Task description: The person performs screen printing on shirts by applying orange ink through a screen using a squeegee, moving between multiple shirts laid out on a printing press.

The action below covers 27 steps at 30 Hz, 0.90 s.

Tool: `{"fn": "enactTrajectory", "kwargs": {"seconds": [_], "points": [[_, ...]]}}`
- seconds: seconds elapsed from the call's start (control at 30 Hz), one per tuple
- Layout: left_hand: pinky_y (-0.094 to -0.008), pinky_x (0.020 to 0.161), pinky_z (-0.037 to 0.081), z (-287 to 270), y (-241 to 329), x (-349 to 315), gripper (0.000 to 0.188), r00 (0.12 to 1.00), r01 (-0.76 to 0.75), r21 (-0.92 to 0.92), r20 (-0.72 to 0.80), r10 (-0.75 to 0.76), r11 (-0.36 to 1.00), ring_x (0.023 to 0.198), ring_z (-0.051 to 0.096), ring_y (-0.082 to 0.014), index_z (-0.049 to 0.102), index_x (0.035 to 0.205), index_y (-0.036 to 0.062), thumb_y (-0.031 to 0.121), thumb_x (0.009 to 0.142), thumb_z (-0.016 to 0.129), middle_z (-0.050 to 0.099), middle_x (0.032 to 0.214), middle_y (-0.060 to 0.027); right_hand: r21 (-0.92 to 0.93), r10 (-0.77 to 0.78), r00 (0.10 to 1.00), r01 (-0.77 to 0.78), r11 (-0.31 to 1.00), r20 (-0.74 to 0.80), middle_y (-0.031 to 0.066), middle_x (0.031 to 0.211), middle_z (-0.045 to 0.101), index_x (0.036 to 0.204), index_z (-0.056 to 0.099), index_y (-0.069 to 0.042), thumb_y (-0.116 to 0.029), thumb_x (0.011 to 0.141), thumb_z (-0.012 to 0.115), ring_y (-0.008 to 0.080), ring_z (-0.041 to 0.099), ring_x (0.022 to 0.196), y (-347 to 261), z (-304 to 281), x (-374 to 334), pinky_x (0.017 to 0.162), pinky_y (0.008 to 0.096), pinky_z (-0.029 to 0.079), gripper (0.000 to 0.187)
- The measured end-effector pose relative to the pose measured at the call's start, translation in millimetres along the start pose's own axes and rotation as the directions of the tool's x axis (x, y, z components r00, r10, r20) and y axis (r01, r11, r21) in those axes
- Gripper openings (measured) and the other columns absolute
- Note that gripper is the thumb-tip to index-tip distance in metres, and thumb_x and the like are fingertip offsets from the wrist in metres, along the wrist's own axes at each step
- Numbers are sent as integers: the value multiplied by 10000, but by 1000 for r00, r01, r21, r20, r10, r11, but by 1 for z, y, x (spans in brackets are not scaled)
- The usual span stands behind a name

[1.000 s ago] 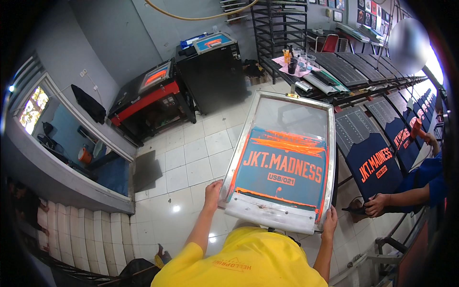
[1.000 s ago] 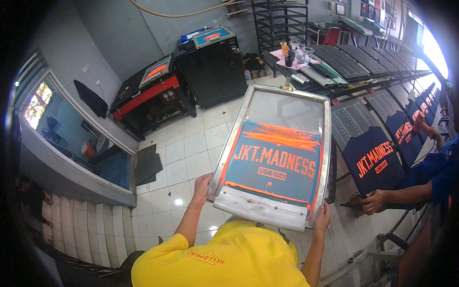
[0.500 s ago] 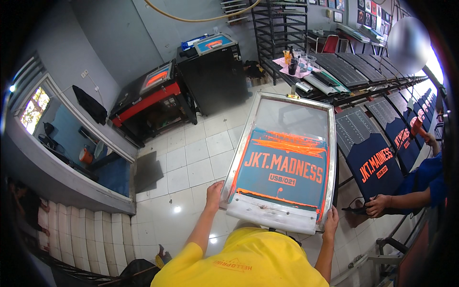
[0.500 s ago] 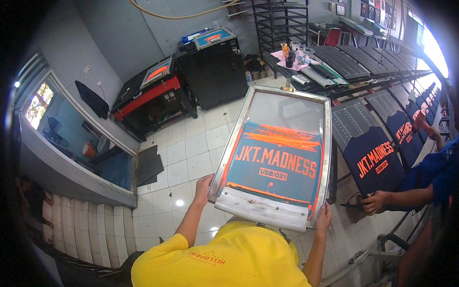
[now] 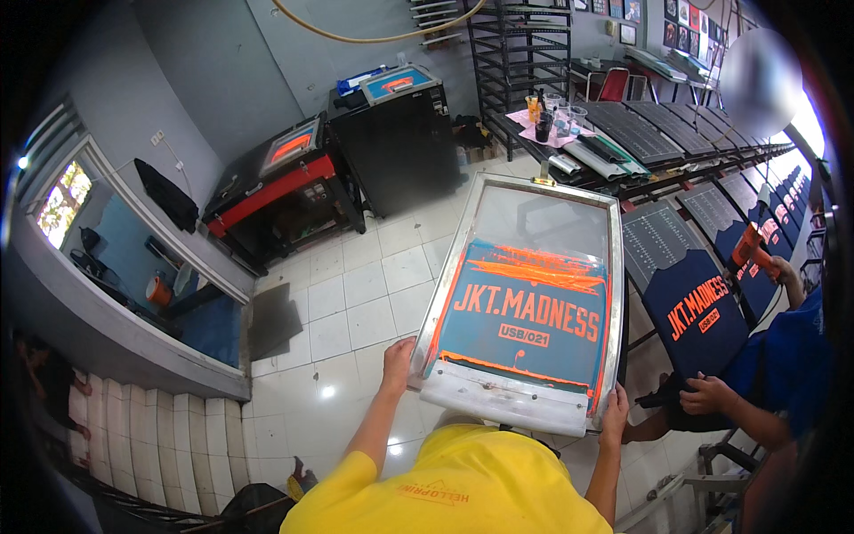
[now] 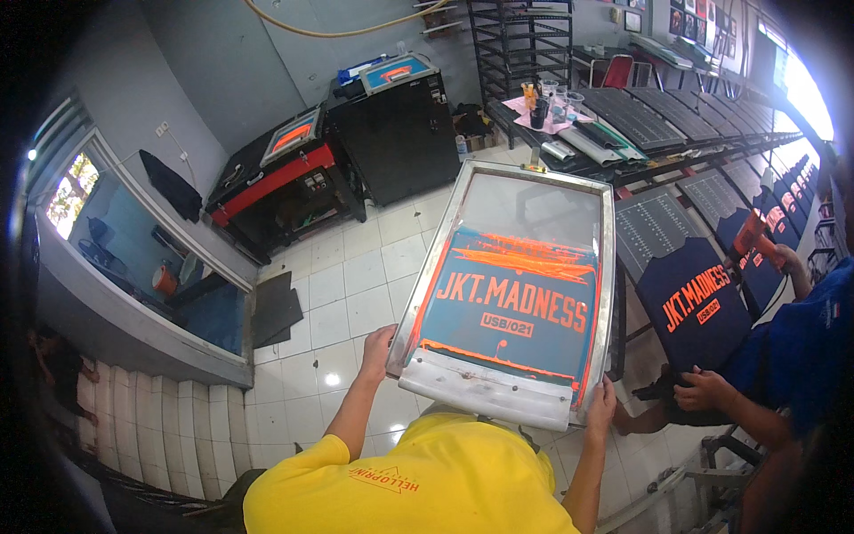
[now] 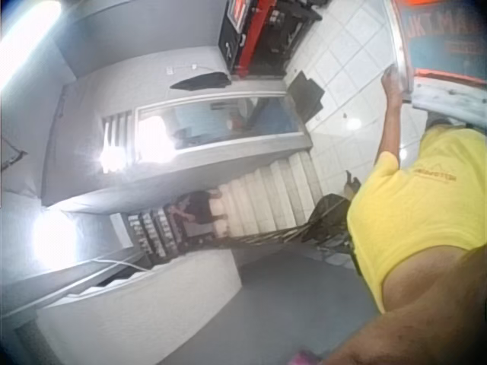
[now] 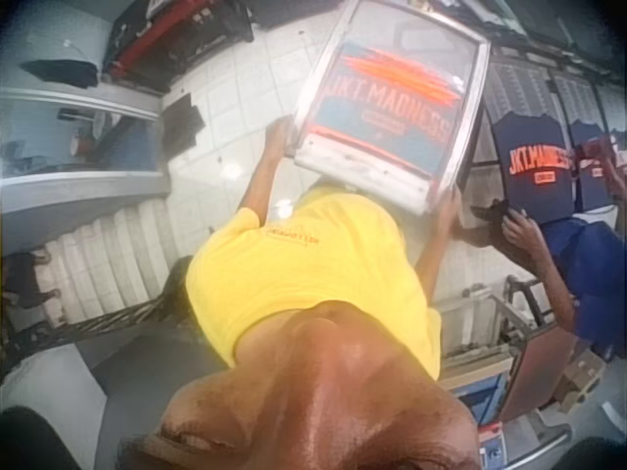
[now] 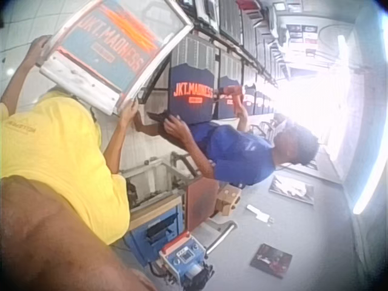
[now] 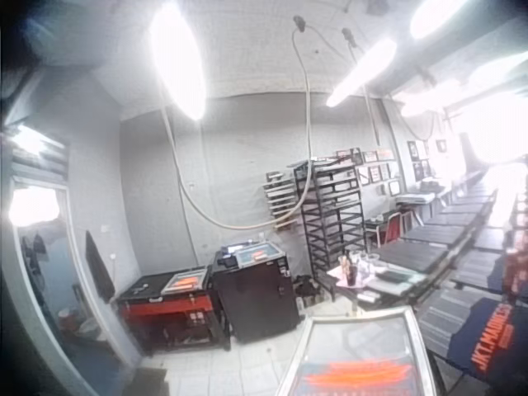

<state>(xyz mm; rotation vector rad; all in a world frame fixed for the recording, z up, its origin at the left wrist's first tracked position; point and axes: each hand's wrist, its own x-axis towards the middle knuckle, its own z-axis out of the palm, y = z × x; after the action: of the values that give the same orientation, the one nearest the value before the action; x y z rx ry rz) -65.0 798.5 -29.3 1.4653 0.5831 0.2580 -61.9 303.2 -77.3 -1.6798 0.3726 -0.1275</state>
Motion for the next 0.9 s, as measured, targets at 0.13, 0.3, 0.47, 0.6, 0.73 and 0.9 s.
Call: {"fn": "enactTrajectory", "kwargs": {"seconds": [0.13, 0.3, 0.47, 0.6, 0.73, 0.9], "points": [[-295, 814, 504, 0, 2, 0, 331, 1000, 1, 4, 6, -1, 1000, 894, 651, -158, 673, 1110, -55, 194, 941, 533, 699, 1008, -102, -10, -29, 999, 29, 1000, -13, 92, 1212, 612, 1319, 541, 24, -145, 1013, 446, 164, 556, 1095, 11, -2, 4, 978, 295, 417, 363], [-290, 797, 504, -3, -4, 2, 325, 1000, 10, 5, -5, -10, 1000, 875, 647, -152, 677, 1104, -46, 199, 946, 533, 698, 989, -95, -12, -34, 999, 34, 999, -15, 90, 1203, 614, 1314, 545, 28, -146, 1012, 446, 165, 556, 1090, 7, 1, 2, 975, 298, 417, 363], [-288, 796, 503, -1, 2, 0, 326, 1000, 16, -4, -5, -16, 1000, 878, 645, -150, 678, 1103, -45, 202, 947, 532, 698, 979, -93, -41, -39, 999, 38, 998, -14, 89, 1207, 615, 1315, 544, 31, -147, 1011, 441, 166, 556, 1092, 10, -1, 4, 980, 301, 415, 367], [-285, 808, 500, 7, 15, -7, 329, 1000, 16, 1, 24, -16, 1000, 888, 646, -152, 680, 1101, -46, 199, 947, 524, 699, 987, -91, -33, -44, 999, 44, 999, -13, 90, 1219, 612, 1319, 543, 28, -145, 1011, 440, 165, 554, 1099, 15, -4, 6, 988, 299, 412, 368], [-278, 820, 494, -1, 3, -1, 326, 999, 31, -17, 8, -31, 999, 895, 643, -150, 679, 1106, -48, 194, 942, 536, 699, 998, -90, -3, -24, 1000, 24, 1000, -6, 90, 1228, 608, 1321, 542, 25, -143, 1011, 439, 164, 553, 1105, 6, 1, 2, 990, 298, 411, 367], [-268, 837, 484, -2, -3, 3, 318, 999, 51, -51, 5, -51, 997, 913, 632, -138, 676, 1117, -47, 192, 932, 580, 698, 1008, -89, -16, -18, 1000, 17, 1000, -21, 90, 1227, 606, 1324, 539, 23, -143, 1012, 439, 162, 553, 1104, 9, -1, 2, 988, 298, 413, 367]]}}
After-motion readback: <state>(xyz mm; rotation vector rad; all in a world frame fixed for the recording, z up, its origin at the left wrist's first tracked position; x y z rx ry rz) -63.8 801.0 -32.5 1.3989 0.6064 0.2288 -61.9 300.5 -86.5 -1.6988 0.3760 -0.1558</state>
